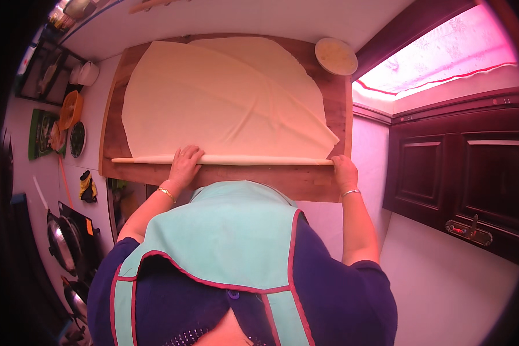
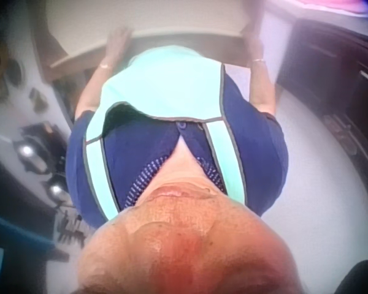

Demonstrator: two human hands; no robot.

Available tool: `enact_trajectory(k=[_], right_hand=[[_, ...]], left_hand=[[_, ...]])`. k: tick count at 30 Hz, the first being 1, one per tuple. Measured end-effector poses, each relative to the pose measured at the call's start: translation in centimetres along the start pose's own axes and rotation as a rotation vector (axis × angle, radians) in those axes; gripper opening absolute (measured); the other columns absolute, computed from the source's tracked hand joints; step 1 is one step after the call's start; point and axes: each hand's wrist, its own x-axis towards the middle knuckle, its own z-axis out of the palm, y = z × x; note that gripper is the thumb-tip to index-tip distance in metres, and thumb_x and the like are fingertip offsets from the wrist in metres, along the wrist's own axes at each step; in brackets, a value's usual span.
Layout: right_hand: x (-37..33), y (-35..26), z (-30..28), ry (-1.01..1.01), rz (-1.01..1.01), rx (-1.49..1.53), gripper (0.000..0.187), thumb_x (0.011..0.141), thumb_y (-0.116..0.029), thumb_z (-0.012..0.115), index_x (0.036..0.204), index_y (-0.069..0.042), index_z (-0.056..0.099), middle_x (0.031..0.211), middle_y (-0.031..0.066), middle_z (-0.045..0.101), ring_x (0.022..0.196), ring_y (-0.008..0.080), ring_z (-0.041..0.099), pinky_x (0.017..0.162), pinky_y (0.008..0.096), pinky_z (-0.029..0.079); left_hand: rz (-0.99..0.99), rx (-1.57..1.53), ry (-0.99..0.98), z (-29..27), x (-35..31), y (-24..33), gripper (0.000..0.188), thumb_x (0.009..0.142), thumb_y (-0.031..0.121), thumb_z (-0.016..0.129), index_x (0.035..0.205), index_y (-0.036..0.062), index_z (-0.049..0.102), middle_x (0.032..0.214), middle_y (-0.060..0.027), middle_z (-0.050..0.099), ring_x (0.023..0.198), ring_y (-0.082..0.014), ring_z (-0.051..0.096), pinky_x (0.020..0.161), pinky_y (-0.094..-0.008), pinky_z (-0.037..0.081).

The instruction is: The person uses a wooden rolling pin to roll out a piece of dough on a wooden board, then rolls the dough onto the pin, unrolls it, and folds the dough over by hand.

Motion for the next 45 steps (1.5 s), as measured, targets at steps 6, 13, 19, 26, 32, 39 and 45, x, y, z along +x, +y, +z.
enact_trajectory(k=[6,13,19,26,32,39,45], right_hand=[[-0.8,-1.0,-0.7,0.041,0.084,0.008,0.028,0.082,-0.002,0.054,0.107,-0.010,0.064,0.103,0.0099,0.063,0.094,0.0282,0.061,0.079,0.0385,0.052],[3.6,-12.4,2.3,0.106,-0.391,0.072,0.044,0.078,-0.008,0.062,0.122,-0.005,0.055,0.123,0.0132,0.057,0.119,0.0304,0.051,0.102,0.0447,0.037],[6.9,-15.1,3.9,0.123,-0.289,0.186,0.039,0.072,-0.014,0.073,0.109,-0.009,0.062,0.107,0.0109,0.059,0.104,0.0306,0.056,0.090,0.0417,0.047],[6.2,-18.5,4.2,0.041,-0.361,0.182,0.033,0.070,-0.014,0.074,0.100,-0.009,0.061,0.092,0.0105,0.058,0.091,0.0309,0.057,0.080,0.0420,0.049],[0.4,-28.4,5.3,-0.030,-0.426,0.272,0.037,0.072,-0.018,0.074,0.104,-0.010,0.058,0.097,0.0100,0.060,0.091,0.0298,0.058,0.080,0.0416,0.048],[-1.0,-26.1,3.2,-0.100,-0.415,0.297,0.039,0.077,-0.015,0.071,0.113,-0.011,0.058,0.095,0.0085,0.061,0.095,0.0271,0.058,0.083,0.0427,0.044],[-3.5,-22.3,1.8,0.188,-0.303,0.005,0.043,0.077,-0.016,0.071,0.117,-0.010,0.057,0.106,0.0093,0.057,0.100,0.0272,0.055,0.086,0.0409,0.044]], left_hand=[[-0.060,0.056,-0.006,0.3,0.2,0.0,0.055,0.087,0.030,0.063,0.138,0.0181,0.046,0.148,-0.0075,0.037,0.140,-0.0275,0.031,0.113,-0.0572,0.020],[-0.048,0.023,0.106,-1.7,6.7,-3.0,0.055,0.093,0.037,0.055,0.143,0.0189,0.041,0.153,-0.0093,0.031,0.142,-0.0302,0.025,0.114,-0.0581,0.015],[-0.112,0.082,0.172,-2.0,1.5,-9.1,0.052,0.083,0.030,0.070,0.130,0.0187,0.052,0.139,-0.0092,0.046,0.132,-0.0293,0.039,0.110,-0.0544,0.026],[0.133,0.013,0.140,-5.1,-1.1,-18.8,0.037,0.071,0.024,0.077,0.102,0.0121,0.061,0.097,-0.0075,0.059,0.094,-0.0307,0.056,0.083,-0.0405,0.047],[-0.216,0.145,0.016,-5.6,-7.7,-24.1,0.056,0.091,0.041,0.058,0.140,0.0157,0.045,0.144,-0.0148,0.042,0.134,-0.0344,0.037,0.110,-0.0456,0.029],[-0.232,0.118,0.075,-3.5,-7.1,-24.6,0.062,0.093,0.040,0.055,0.146,0.0149,0.035,0.153,-0.0169,0.028,0.142,-0.0337,0.025,0.115,-0.0518,0.018],[-0.070,0.168,0.034,-3.6,-7.8,-18.9,0.058,0.080,0.024,0.072,0.133,0.0117,0.051,0.133,-0.0118,0.051,0.128,-0.0295,0.045,0.111,-0.0503,0.028]])
